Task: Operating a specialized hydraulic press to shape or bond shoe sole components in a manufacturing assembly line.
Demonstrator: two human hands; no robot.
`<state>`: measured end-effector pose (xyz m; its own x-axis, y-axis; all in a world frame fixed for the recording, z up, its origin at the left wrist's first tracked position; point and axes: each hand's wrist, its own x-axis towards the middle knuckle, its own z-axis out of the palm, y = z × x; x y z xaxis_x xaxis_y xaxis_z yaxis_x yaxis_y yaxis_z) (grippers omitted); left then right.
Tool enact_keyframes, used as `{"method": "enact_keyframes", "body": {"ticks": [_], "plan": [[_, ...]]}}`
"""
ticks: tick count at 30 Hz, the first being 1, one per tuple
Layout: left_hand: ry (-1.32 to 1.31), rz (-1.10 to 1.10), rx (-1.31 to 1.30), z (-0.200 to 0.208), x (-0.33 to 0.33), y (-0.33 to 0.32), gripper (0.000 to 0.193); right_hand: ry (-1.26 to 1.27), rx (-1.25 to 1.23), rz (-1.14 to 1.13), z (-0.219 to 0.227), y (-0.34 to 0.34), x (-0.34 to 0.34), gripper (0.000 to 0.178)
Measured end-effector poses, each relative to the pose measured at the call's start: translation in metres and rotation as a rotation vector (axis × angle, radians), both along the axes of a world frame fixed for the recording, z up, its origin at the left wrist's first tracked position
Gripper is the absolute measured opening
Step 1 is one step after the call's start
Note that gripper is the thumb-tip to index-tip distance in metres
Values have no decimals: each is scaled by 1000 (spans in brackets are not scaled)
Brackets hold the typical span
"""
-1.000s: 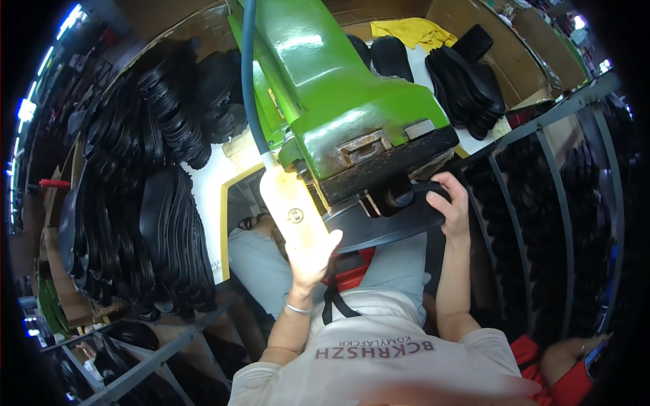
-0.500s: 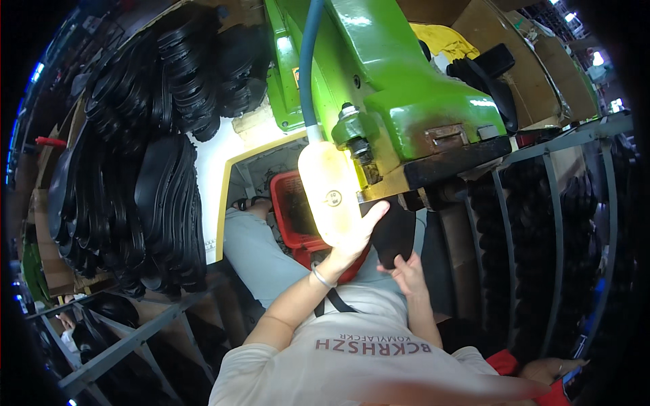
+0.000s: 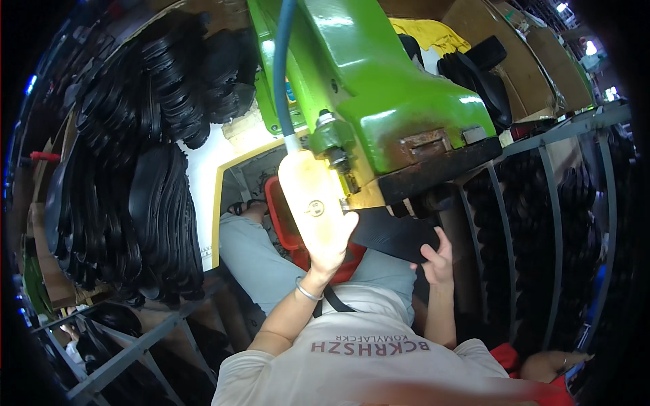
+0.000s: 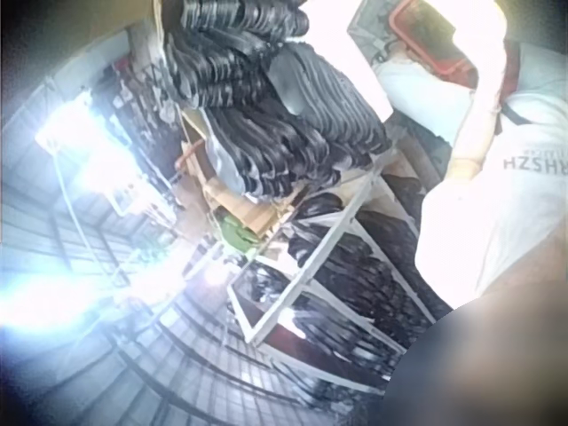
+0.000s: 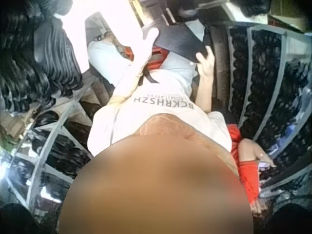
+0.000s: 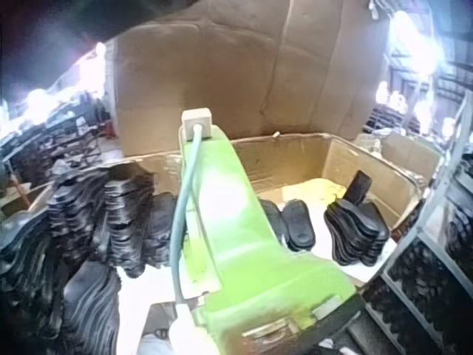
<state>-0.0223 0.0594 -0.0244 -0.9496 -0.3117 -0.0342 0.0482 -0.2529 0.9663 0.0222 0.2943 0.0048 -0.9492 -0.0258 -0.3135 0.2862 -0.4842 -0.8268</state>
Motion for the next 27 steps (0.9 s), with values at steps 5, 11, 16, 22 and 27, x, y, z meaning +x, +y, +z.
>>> {"method": "enact_keyframes", "body": {"ticks": [5, 11, 16, 22, 27], "plan": [[33, -203, -744, 14, -23, 9, 41, -87, -155, -34, -30, -23, 24, 39], [0, -172, 44, 24, -7, -6, 56, 13, 85, -240, 16, -12, 0, 39], [108, -68, -61, 23, 6, -37, 27, 124, 201, -102, 47, -18, -61, 24], [102, -96, 44, 54, 13, -73, 22, 339, 260, 36, 45, -55, -93, 23], [-16, -79, 129, 28, 40, -119, 21, 568, 475, 158, 51, -92, -92, 28]]}}
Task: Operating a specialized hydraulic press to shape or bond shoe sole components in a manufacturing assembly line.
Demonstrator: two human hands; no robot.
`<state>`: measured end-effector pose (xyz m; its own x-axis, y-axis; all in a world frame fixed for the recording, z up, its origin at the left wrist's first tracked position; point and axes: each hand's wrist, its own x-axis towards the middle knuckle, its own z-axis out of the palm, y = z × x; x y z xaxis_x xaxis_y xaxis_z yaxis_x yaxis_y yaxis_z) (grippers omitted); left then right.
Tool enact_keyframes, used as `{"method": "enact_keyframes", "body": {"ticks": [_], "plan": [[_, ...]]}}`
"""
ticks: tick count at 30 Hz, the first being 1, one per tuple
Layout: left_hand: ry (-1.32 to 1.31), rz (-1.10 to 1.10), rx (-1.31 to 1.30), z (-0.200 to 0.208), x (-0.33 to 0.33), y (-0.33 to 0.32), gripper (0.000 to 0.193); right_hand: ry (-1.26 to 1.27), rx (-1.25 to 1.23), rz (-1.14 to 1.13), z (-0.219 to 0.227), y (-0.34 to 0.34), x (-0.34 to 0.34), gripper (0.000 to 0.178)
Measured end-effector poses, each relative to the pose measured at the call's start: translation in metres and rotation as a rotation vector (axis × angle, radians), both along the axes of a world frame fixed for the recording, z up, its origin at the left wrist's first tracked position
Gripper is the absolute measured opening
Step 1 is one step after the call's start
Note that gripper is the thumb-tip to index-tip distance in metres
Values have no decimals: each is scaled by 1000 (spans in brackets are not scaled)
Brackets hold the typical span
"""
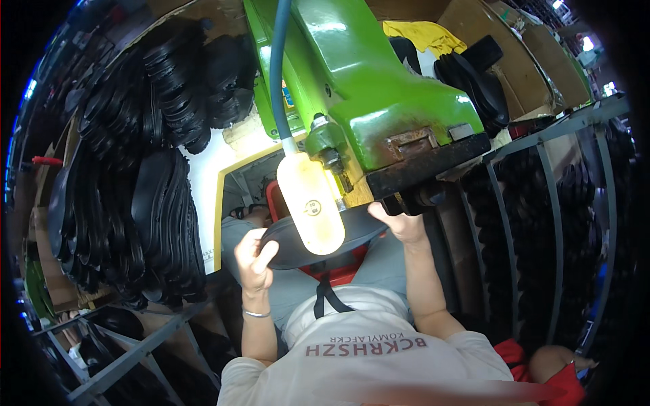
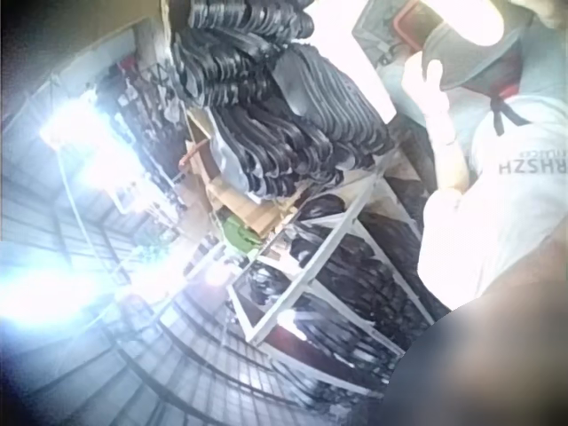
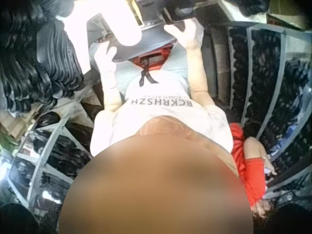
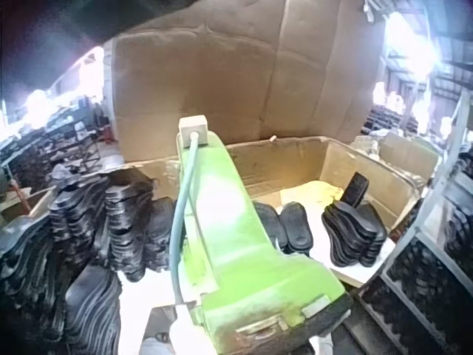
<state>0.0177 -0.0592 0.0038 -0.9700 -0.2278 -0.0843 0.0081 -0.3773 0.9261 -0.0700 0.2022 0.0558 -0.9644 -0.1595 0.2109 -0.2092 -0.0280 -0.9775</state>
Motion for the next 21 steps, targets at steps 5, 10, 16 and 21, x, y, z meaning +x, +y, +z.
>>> {"method": "enact_keyframes", "body": {"ticks": [5, 10, 16, 21], "plan": [[-127, 8, 123, -30, 38, 0, 17, -532, 92, 109, 9, -16, 2, 34], [-166, -67, -126, -47, 45, 38, 17, -50, -4, 72, -33, -15, -1, 39], [224, -23, -791, 10, -24, 64, 18, -116, -189, -240, -30, 52, 1, 23], [394, -144, -777, 39, -57, 83, 21, -71, -349, -383, -26, 71, -9, 19]]}}
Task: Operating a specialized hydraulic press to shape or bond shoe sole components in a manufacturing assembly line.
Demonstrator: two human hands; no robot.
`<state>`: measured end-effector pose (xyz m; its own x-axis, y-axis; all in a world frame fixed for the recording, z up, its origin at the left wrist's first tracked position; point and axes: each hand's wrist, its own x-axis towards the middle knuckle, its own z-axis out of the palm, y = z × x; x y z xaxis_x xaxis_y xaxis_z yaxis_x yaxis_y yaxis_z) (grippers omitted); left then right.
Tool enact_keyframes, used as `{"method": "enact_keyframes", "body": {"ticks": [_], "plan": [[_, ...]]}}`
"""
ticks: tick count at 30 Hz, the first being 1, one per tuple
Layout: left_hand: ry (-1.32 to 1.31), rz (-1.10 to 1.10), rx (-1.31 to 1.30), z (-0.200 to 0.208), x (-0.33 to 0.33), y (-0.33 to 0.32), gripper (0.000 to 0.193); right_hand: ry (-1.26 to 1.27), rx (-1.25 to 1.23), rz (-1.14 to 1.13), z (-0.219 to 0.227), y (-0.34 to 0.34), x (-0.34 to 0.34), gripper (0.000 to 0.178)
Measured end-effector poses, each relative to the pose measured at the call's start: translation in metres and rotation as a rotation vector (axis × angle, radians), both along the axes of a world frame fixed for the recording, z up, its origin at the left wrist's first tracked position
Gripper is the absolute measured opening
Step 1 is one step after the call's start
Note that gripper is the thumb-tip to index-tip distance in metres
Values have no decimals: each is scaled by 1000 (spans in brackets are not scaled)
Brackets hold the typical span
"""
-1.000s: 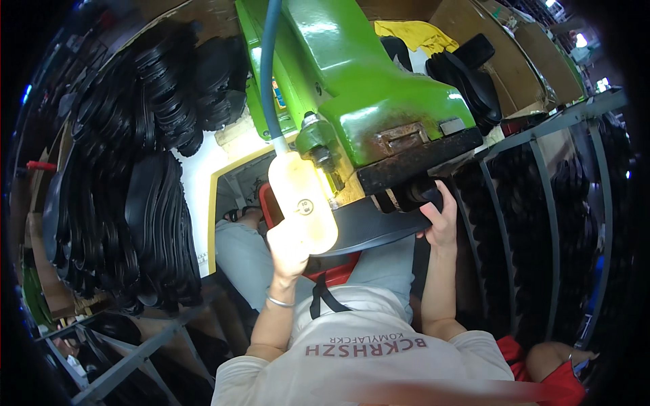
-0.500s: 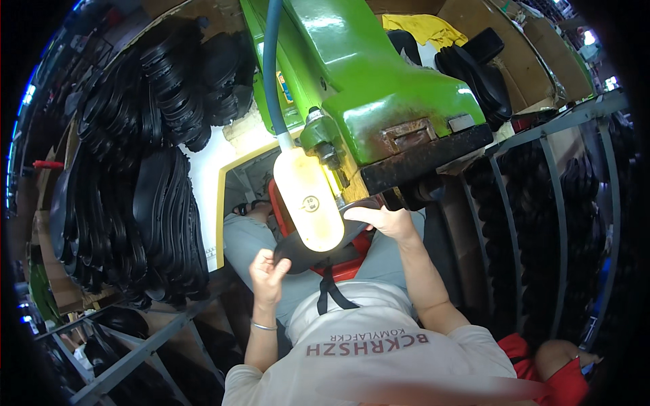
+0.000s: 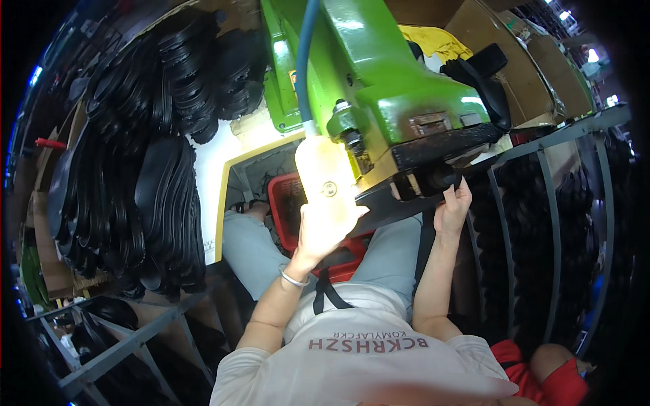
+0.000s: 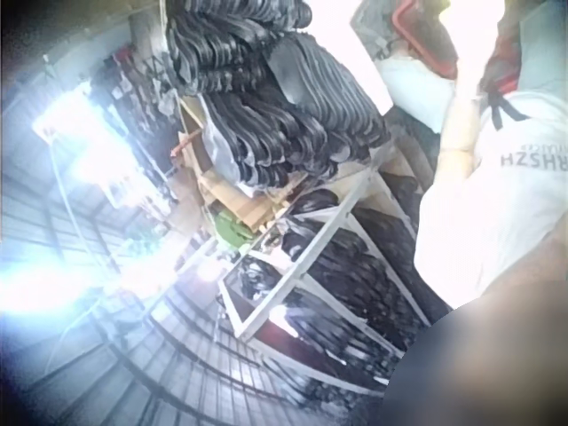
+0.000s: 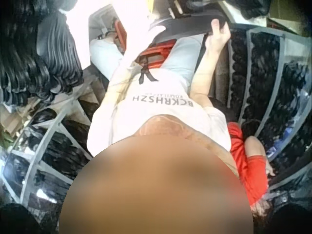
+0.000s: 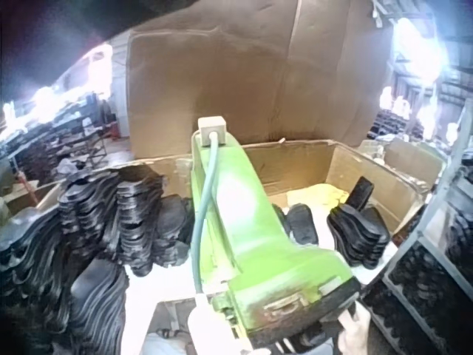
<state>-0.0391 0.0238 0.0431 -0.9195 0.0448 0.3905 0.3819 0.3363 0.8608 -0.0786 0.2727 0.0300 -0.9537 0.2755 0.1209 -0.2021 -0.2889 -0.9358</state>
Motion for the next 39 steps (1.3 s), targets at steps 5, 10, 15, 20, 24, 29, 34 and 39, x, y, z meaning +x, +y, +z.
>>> {"method": "enact_keyframes", "body": {"ticks": [5, 10, 15, 20, 24, 29, 34, 39], "plan": [[-144, -43, 96, -29, 11, -27, 19, -16, -7, 34, -5, -20, 7, 16], [-440, 120, 600, -11, 33, -56, 15, -80, 67, 131, -10, -66, 23, 15], [-667, 6, 511, -55, 66, -83, 21, 11, 209, 339, -7, -89, 22, 20], [-631, -162, 327, -63, 69, -19, 25, -8, 118, 458, -9, -91, 17, 23], [-407, -20, 466, -21, 28, 25, 27, -19, 160, 277, -7, -86, 30, 25], [-411, -4, 309, -11, 11, 36, 17, -253, 461, 499, -31, -43, 90, 29], [-368, 63, 695, -13, 21, 46, 21, -512, 17, 545, -53, -23, 136, 24], [-251, 30, 688, -20, 24, 36, 30, -312, 205, 100, -37, 24, 111, 22]]}}
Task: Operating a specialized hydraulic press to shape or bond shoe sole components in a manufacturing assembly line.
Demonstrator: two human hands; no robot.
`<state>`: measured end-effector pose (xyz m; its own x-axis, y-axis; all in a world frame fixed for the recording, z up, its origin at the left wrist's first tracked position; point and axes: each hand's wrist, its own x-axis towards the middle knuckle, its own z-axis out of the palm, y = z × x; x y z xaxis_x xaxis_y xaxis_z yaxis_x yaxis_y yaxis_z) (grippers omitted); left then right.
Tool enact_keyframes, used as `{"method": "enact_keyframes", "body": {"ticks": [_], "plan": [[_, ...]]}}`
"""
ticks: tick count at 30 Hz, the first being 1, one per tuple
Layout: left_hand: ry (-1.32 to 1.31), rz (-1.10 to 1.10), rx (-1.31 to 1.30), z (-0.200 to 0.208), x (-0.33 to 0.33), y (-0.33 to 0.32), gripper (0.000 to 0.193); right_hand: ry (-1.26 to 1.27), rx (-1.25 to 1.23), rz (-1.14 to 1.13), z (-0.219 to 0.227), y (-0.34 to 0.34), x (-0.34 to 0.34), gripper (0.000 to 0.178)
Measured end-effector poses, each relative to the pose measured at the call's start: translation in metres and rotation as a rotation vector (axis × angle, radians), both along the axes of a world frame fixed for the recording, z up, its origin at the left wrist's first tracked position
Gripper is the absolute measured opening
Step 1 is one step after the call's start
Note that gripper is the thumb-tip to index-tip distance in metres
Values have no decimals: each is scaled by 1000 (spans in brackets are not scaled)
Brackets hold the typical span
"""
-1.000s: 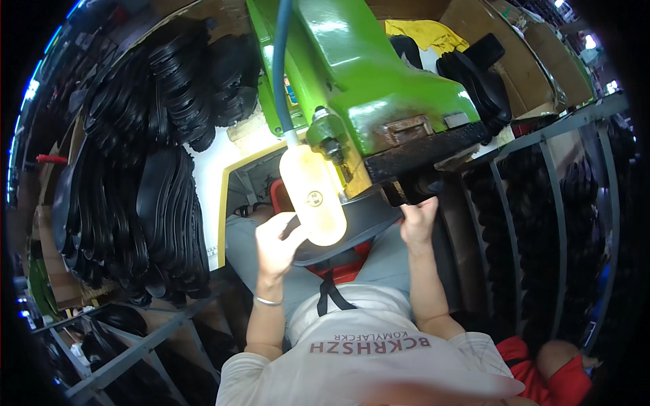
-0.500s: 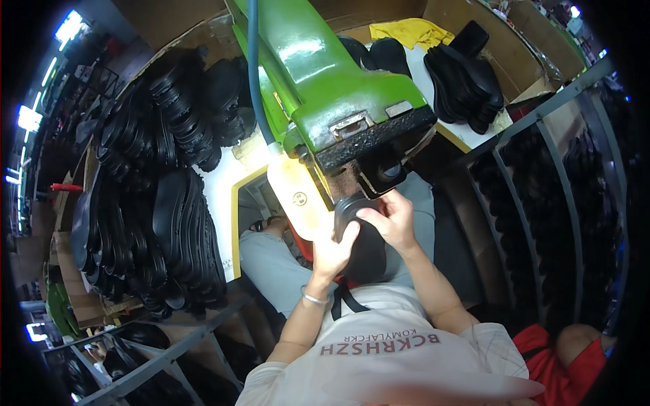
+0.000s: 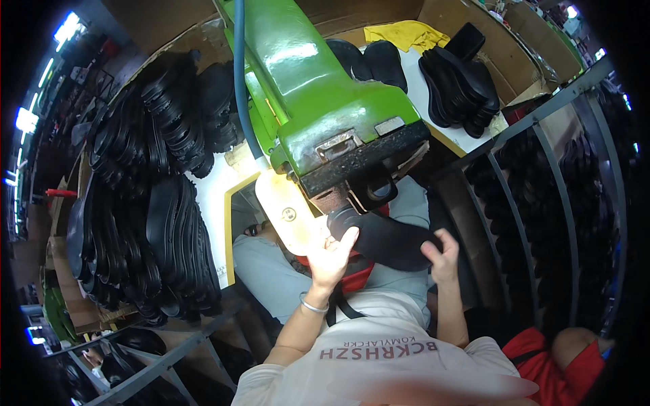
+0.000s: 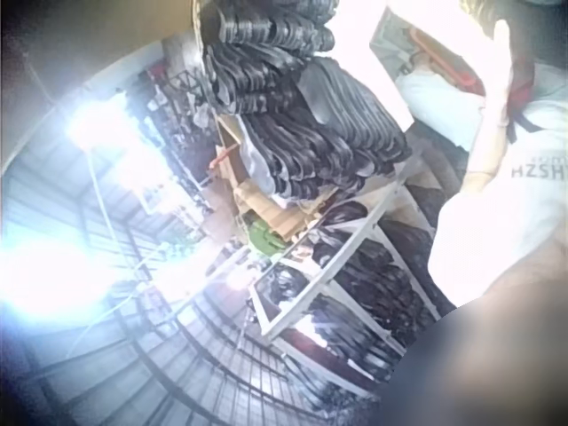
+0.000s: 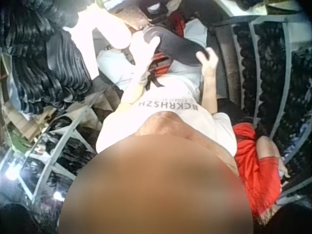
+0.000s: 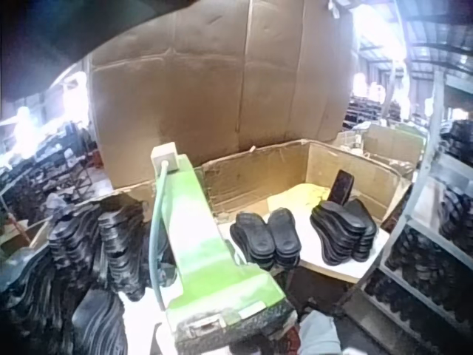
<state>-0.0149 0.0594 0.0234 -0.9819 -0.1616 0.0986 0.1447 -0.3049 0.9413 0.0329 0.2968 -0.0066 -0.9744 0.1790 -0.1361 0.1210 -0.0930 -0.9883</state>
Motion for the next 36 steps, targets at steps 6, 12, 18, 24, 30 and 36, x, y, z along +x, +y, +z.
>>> {"method": "enact_keyframes", "body": {"ticks": [6, 12, 18, 24, 30, 36], "plan": [[-234, -16, 46, 14, 0, -22, 31, 221, 42, -186, 36, -13, -79, 22], [-158, 53, 118, 10, 6, -78, 36, 261, 1, 48, 50, -66, -98, 21], [-282, 29, 250, -13, 42, -122, 32, 203, -44, 225, 41, -114, -96, 23], [-408, -399, -240, -54, 68, -127, 28, 441, 37, 226, 44, -143, -97, 20], [-197, -185, -234, -18, 13, -42, 21, 269, 221, 223, 23, -126, -70, 23], [110, 81, -733, -32, -11, -6, 14, -248, -237, 536, -13, -83, 10, 52]]}}
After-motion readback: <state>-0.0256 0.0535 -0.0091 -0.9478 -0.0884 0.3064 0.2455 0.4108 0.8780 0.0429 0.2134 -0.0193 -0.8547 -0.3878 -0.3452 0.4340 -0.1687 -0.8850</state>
